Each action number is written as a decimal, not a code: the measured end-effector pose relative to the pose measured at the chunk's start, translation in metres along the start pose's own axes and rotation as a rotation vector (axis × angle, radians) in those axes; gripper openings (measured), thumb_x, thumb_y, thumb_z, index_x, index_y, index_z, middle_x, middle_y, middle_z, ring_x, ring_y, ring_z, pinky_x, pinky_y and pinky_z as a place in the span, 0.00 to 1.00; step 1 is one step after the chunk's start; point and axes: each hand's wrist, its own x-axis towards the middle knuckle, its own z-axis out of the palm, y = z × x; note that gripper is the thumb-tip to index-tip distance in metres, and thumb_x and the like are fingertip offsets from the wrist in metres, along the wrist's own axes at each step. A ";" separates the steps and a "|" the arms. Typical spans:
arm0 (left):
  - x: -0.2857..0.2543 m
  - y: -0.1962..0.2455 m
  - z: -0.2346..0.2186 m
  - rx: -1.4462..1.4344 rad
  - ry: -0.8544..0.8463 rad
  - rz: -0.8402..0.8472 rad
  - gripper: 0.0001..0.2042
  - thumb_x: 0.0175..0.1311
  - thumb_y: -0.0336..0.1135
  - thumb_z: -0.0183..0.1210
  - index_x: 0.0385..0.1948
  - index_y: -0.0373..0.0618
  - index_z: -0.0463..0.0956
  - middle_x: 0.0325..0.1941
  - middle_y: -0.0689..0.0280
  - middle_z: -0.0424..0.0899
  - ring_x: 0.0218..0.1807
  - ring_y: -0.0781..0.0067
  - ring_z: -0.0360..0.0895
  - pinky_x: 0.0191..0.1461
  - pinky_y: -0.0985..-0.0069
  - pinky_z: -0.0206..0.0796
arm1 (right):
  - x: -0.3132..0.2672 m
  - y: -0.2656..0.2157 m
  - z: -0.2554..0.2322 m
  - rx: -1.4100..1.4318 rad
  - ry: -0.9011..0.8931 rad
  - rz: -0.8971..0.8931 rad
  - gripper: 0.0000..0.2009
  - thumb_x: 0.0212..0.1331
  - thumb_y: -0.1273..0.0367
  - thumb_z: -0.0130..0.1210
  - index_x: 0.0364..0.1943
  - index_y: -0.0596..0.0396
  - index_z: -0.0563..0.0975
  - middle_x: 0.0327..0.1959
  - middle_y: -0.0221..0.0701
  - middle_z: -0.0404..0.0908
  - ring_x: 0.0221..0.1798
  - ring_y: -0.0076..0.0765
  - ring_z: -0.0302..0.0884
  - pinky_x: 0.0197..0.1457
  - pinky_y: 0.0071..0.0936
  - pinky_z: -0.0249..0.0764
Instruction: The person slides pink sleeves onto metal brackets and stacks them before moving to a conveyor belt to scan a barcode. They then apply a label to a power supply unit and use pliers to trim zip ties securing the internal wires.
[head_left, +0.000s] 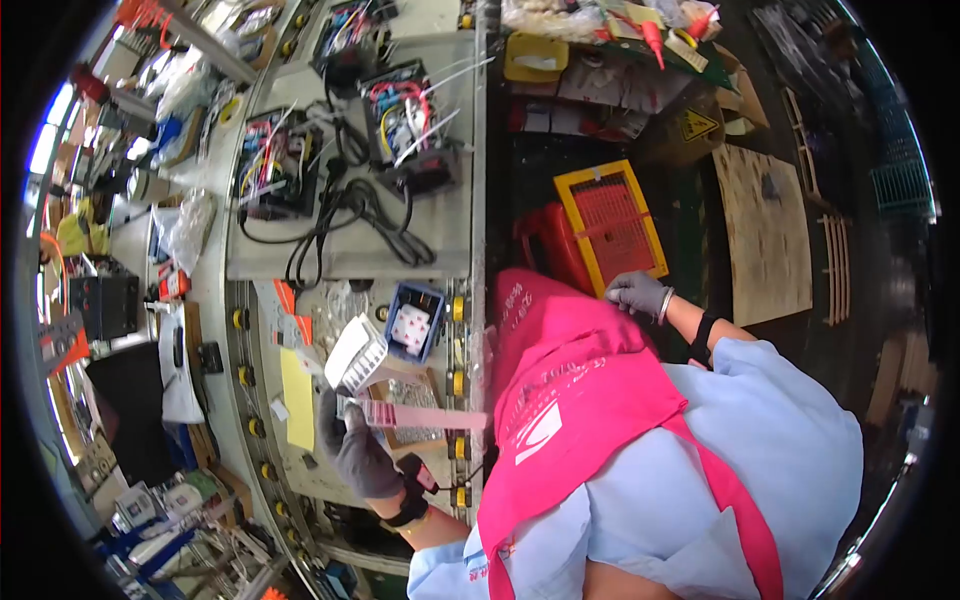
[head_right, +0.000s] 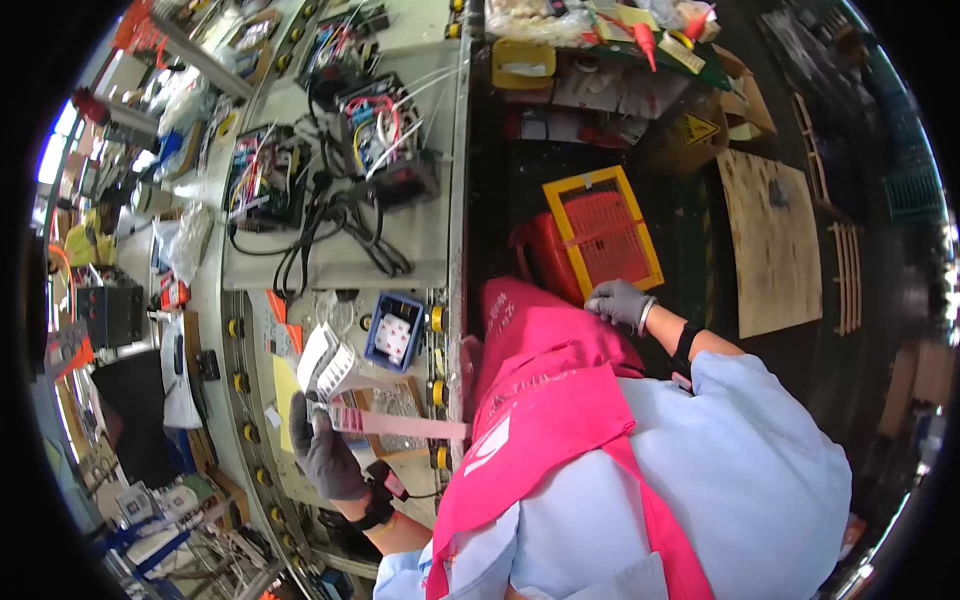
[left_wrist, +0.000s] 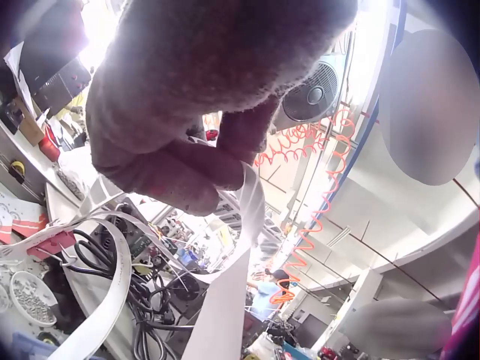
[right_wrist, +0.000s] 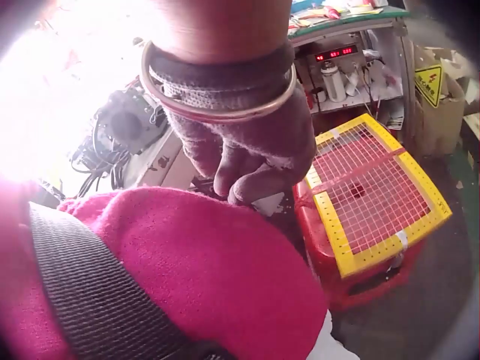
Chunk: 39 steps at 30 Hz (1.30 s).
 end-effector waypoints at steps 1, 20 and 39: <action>0.004 -0.002 -0.002 -0.004 -0.010 0.011 0.20 0.64 0.25 0.48 0.59 0.35 0.62 0.57 0.55 0.70 0.56 0.68 0.70 0.60 0.72 0.60 | 0.003 0.009 0.002 0.040 0.006 0.017 0.09 0.53 0.64 0.55 0.31 0.55 0.79 0.22 0.26 0.76 0.22 0.22 0.70 0.25 0.20 0.68; -0.049 0.062 -0.011 0.103 0.491 0.204 0.19 0.64 0.30 0.53 0.55 0.33 0.65 0.55 0.55 0.71 0.52 0.65 0.70 0.56 0.69 0.65 | 0.109 -0.235 -0.178 -0.224 -0.005 -0.307 0.09 0.52 0.64 0.55 0.32 0.55 0.78 0.22 0.27 0.76 0.19 0.22 0.69 0.18 0.21 0.65; 0.132 0.079 0.150 0.296 0.669 0.024 0.19 0.56 0.20 0.57 0.52 0.35 0.70 0.51 0.62 0.76 0.52 0.72 0.73 0.55 0.78 0.65 | 0.505 -0.351 -0.477 -0.953 1.060 -0.642 0.28 0.55 0.59 0.48 0.60 0.57 0.62 0.65 0.44 0.59 0.69 0.43 0.53 0.69 0.32 0.52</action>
